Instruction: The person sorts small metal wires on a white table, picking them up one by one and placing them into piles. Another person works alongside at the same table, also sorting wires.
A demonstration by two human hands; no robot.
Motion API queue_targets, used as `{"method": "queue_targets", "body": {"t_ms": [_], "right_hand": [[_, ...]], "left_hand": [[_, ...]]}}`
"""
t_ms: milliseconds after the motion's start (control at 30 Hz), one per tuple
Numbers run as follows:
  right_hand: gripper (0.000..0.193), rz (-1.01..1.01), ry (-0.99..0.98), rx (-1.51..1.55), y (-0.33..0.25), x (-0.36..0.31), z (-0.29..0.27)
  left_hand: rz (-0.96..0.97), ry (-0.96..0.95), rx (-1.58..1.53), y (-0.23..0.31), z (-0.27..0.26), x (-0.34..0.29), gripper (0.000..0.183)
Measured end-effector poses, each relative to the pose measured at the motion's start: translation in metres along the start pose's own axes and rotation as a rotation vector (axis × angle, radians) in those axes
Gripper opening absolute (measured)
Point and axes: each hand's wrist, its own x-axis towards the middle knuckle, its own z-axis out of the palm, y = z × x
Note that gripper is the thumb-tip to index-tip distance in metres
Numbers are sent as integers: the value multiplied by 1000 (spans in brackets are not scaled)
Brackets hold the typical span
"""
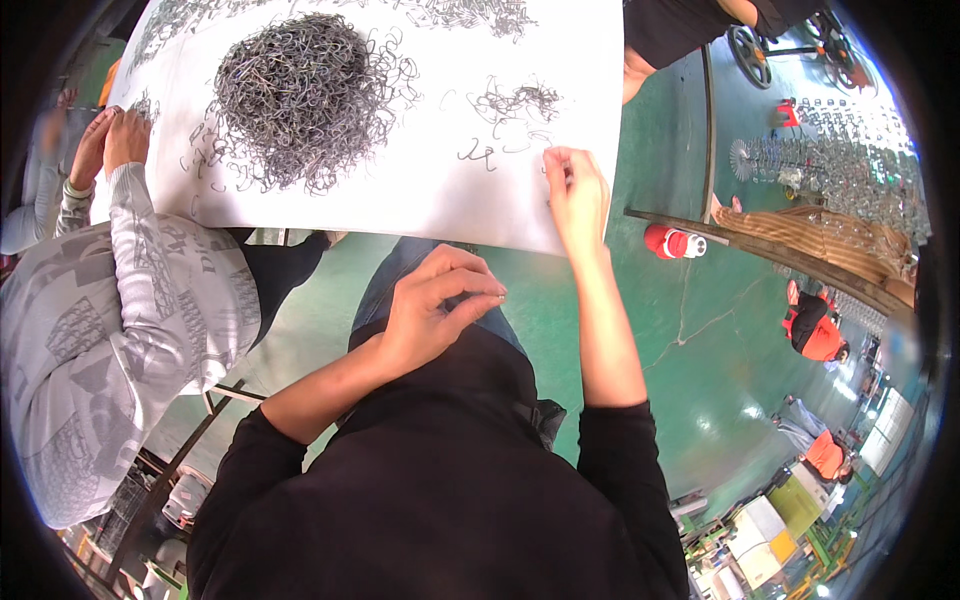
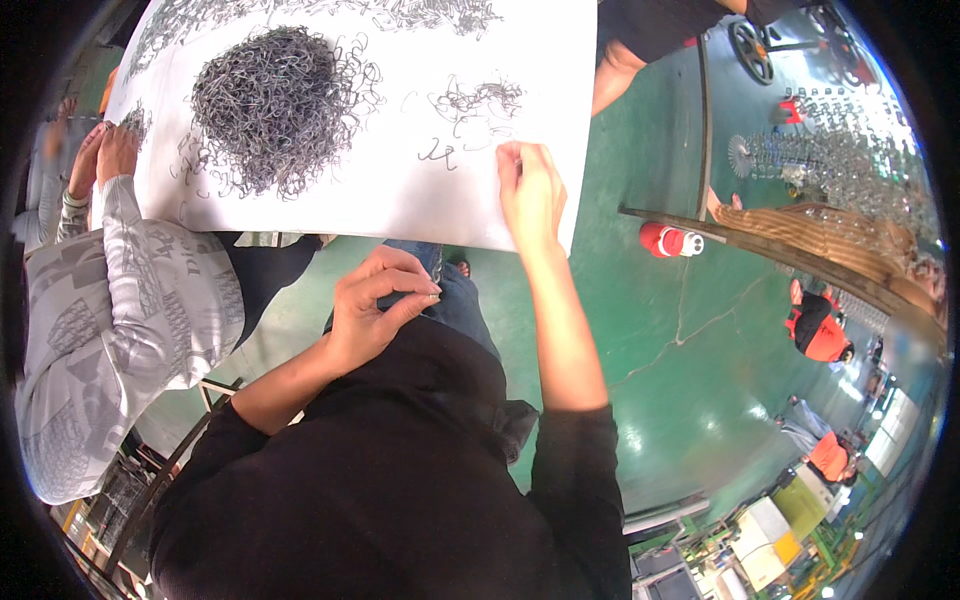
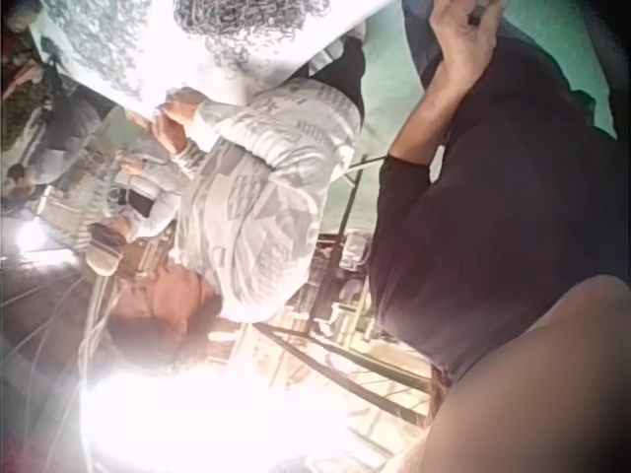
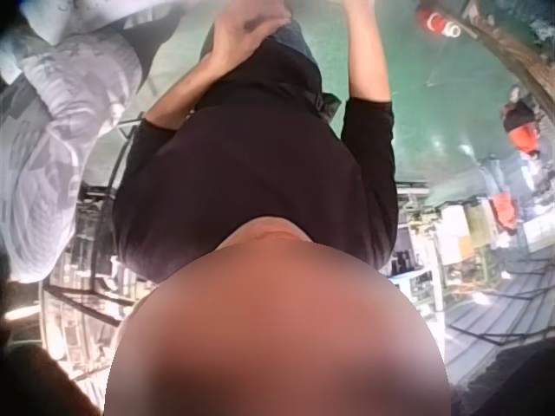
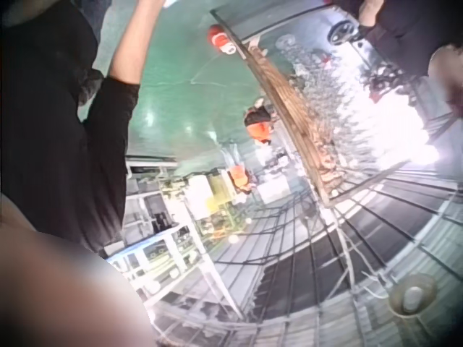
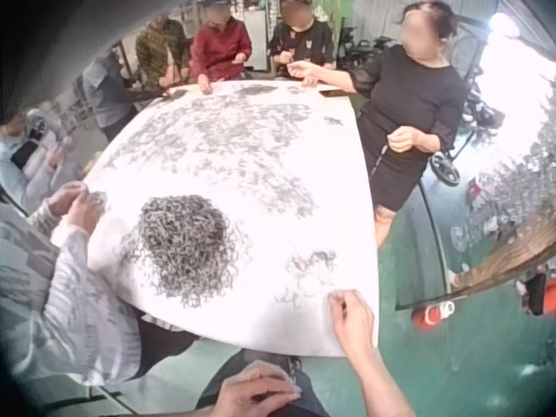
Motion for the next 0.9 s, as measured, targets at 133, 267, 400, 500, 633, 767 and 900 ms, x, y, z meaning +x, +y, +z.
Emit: {"method": "queue_targets", "body": {"t_ms": [133, 267, 400, 500, 633, 767, 900], "right_hand": [[14, -109, -87, -179, 10, 64, 38], [13, -203, -213, -298, 9, 99, 65], [12, -137, -327, -301, 13, 115, 58], [9, -143, -125, -344, 14, 113, 48], [9, -73, -281, -332, 6, 101, 59], [9, -44, -307, -404, -4, 94, 74], [8, -75, -359, -280, -2, 76, 55]], "left_hand": [[60, -29, -18, -4, -1, 1, 16], [38, -80, -31, -10, -4, 3, 19], [56, -66, -49, -14, -3, 6, 18], [50, -67, -55, -16, -2, 7, 19], [83, -63, -34, -20, -2, 10, 19], [72, -48, -61, -20, 0, 11, 18], [80, -50, -37, -18, 1, 11, 17]]}}
